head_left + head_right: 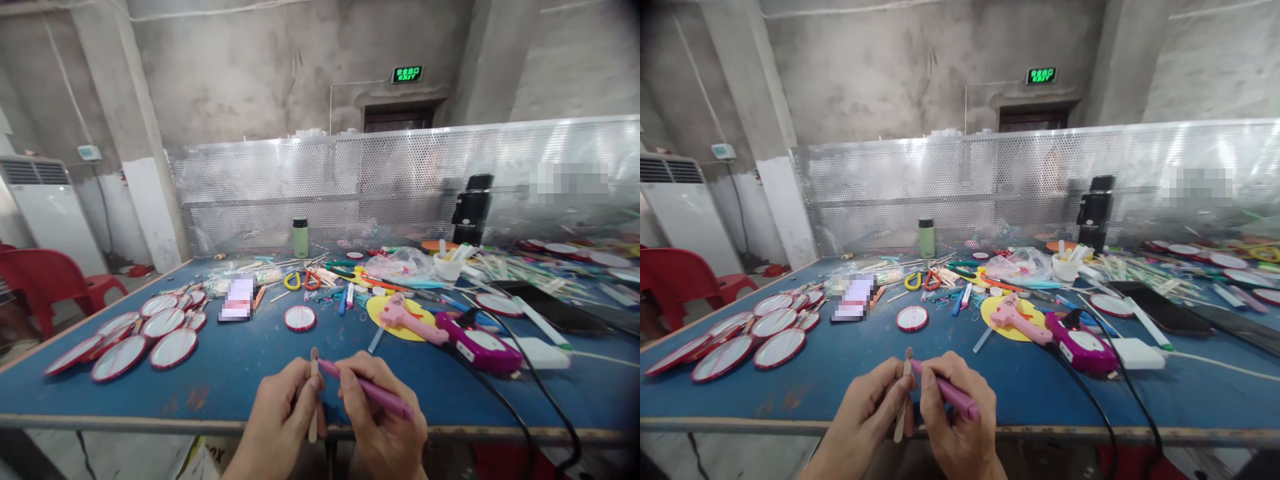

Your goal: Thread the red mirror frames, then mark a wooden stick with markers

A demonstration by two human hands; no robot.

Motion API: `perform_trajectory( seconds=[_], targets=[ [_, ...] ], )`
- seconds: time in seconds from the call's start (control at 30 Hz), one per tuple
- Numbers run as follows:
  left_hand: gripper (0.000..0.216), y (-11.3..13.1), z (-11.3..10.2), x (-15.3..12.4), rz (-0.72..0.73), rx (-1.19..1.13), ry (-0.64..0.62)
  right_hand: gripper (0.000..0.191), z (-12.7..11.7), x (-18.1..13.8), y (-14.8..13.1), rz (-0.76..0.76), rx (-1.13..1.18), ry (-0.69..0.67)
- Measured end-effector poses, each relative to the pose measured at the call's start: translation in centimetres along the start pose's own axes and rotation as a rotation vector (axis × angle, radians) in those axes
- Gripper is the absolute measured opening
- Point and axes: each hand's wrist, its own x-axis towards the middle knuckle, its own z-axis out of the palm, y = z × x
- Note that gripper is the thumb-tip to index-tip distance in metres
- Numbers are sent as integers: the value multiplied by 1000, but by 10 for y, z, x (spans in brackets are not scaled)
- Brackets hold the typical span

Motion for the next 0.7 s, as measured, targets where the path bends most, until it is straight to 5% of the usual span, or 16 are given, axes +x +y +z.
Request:
perform_trajectory(
  seconds=[0.7],
  targets=[
    [39,3,-1,1,2,11,-9,18,-1,0,0,14,-1,-17]
  ],
)
